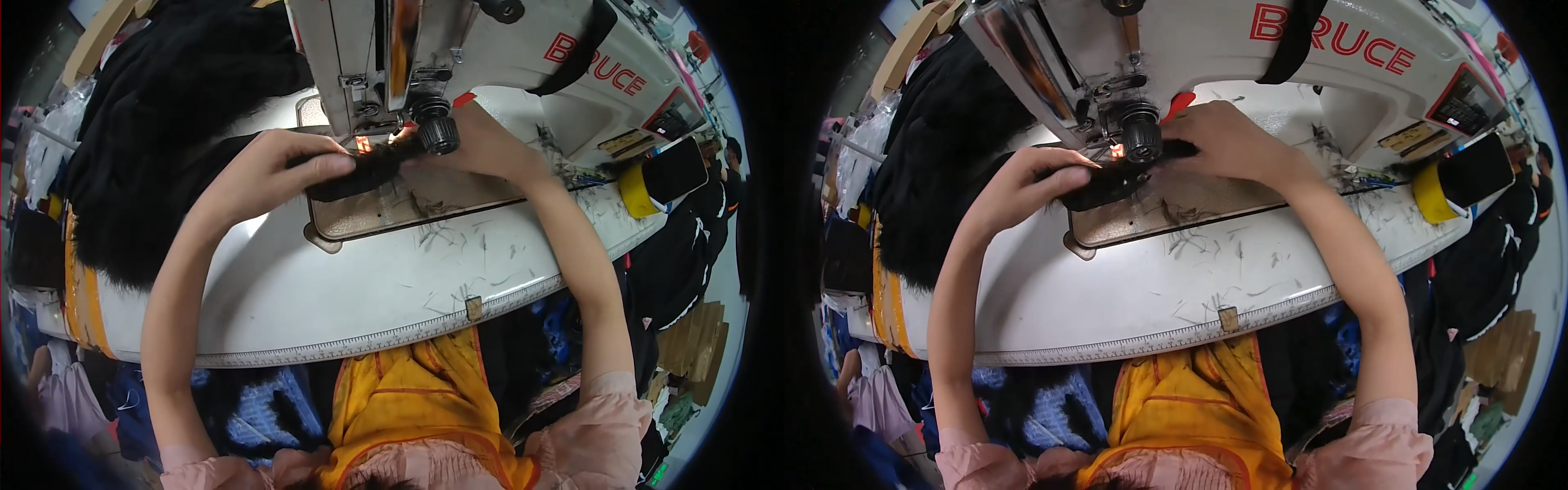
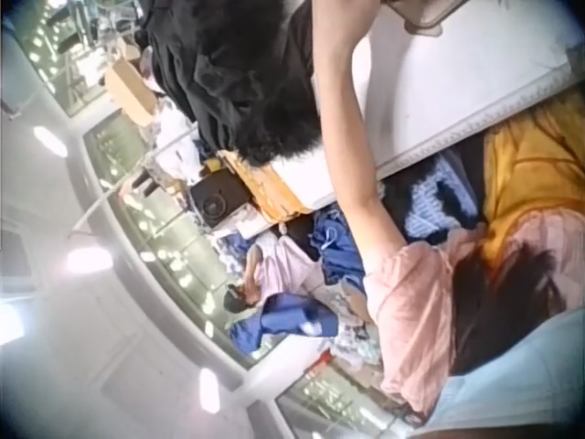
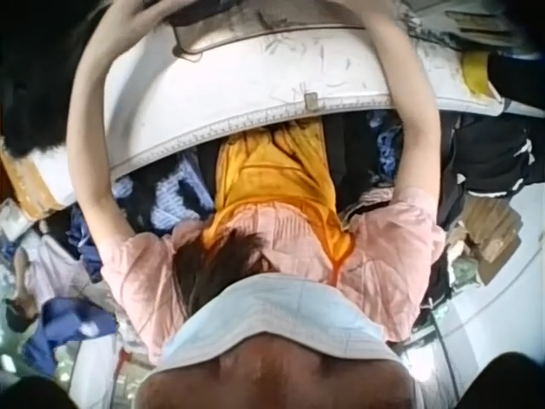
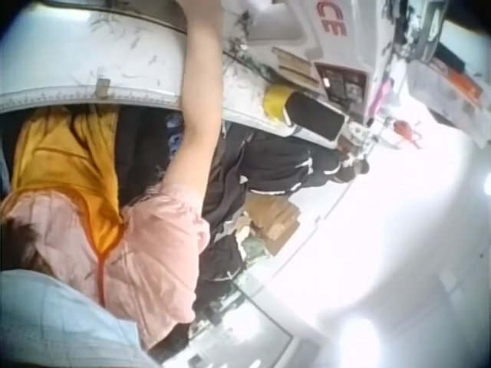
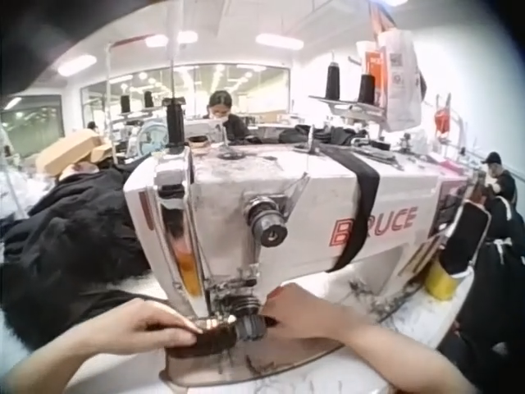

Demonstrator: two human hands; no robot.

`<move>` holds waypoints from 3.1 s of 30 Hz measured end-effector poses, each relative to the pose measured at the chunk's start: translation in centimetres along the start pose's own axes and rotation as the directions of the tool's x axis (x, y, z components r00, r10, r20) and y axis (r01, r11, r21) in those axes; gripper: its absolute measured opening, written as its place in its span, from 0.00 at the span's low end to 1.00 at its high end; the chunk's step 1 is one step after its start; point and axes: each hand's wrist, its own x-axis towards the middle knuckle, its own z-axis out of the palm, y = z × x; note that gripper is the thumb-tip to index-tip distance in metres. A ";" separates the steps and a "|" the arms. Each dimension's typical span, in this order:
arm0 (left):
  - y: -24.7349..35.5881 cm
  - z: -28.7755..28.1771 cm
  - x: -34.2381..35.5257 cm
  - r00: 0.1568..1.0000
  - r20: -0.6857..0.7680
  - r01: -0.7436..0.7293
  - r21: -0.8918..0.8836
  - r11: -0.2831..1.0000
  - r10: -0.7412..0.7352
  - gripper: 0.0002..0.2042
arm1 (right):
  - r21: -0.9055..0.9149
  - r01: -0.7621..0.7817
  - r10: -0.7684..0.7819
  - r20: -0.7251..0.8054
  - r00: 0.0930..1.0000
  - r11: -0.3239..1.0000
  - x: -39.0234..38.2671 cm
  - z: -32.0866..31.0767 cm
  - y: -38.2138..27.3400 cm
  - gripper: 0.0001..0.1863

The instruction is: Sew black fur trim onto dark fabric using an industrial sewing machine.

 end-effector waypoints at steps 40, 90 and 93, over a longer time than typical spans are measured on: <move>1.5 0.4 -1.2 0.974 0.146 -0.159 -0.116 0.981 0.175 0.08 | 0.292 0.337 -0.382 0.110 0.918 0.895 0.5 0.1 -0.4 0.12; -3.9 1.2 1.3 0.844 -0.059 -0.225 0.864 0.451 0.534 0.13 | -0.756 0.085 -0.155 -0.022 0.988 0.648 -0.3 2.7 3.6 0.15; -4.3 0.5 0.0 0.837 0.027 -0.267 0.892 0.364 0.547 0.12 | -0.540 0.211 -0.158 0.143 0.977 0.815 0.1 1.9 0.5 0.14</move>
